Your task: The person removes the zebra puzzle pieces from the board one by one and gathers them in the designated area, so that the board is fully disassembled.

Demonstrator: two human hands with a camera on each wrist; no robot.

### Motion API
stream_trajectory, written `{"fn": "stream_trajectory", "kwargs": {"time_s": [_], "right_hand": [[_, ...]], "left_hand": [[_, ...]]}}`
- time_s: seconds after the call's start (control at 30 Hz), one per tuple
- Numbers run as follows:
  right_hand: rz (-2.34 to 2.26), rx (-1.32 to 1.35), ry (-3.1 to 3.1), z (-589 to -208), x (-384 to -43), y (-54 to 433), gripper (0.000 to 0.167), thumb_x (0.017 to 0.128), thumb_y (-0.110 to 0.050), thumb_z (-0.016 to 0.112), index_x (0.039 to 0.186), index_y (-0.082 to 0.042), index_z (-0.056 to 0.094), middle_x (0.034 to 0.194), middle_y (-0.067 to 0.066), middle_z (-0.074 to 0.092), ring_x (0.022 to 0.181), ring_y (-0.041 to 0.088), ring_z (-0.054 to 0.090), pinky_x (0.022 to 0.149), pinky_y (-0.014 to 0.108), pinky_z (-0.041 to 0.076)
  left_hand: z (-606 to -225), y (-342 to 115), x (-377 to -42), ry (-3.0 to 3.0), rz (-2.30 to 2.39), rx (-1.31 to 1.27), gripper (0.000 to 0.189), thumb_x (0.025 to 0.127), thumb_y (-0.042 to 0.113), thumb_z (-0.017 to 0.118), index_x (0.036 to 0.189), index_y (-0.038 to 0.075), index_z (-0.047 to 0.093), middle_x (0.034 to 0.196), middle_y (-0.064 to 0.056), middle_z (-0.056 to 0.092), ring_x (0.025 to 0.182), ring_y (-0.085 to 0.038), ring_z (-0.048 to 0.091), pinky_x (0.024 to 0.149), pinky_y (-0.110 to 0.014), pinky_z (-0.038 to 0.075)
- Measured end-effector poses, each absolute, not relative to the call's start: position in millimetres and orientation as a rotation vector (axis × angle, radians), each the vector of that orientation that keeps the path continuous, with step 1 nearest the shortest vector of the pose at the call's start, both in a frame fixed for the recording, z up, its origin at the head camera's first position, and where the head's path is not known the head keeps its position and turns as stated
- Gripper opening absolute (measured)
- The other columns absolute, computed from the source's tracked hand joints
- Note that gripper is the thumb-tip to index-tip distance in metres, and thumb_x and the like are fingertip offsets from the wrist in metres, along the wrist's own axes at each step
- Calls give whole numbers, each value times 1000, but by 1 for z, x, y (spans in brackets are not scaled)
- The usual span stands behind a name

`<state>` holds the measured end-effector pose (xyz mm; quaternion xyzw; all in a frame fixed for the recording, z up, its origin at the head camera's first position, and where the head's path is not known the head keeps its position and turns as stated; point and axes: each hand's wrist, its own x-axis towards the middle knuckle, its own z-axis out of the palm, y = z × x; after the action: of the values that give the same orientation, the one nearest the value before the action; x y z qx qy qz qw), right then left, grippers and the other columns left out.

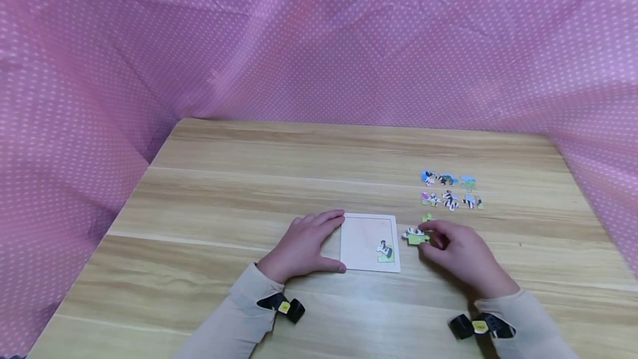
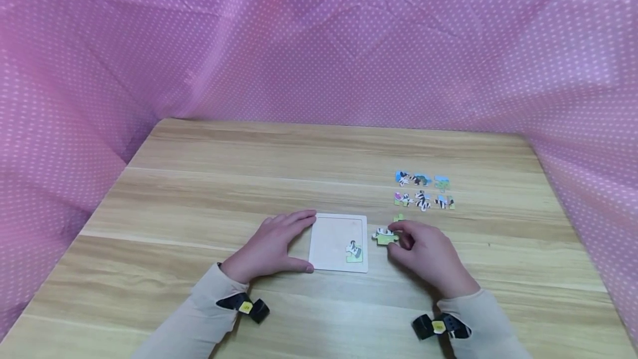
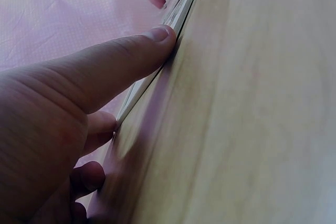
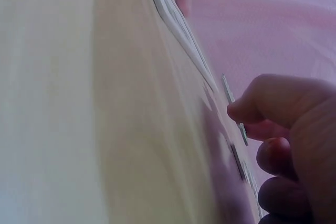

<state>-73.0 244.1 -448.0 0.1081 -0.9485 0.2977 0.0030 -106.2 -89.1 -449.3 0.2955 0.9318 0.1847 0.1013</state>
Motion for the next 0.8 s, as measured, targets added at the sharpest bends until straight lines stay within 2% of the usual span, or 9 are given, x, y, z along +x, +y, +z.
{"fn": "stream_trajectory", "kwargs": {"time_s": [0.47, 0.8], "right_hand": [[866, 241, -2958, -449, -79, 298, 30, 87, -16, 74, 116, -11, 70, 71, -4, 52, 64, 13, 47, 58, 27, 36], [805, 181, -2995, -449, -83, 319, 32, 88, -20, 73, 118, -11, 69, 73, -3, 53, 64, 14, 46, 56, 27, 32]], "left_hand": [[-450, -82, -100, 2761, 561, 843, 102, 72, 67, 79, 154, 18, 42, 161, 11, 33, 139, -20, 40, 103, -41, 36], [-449, -78, -96, 2775, 556, 827, 103, 72, 66, 79, 154, 17, 42, 161, 9, 33, 139, -21, 40, 103, -42, 36]]}}
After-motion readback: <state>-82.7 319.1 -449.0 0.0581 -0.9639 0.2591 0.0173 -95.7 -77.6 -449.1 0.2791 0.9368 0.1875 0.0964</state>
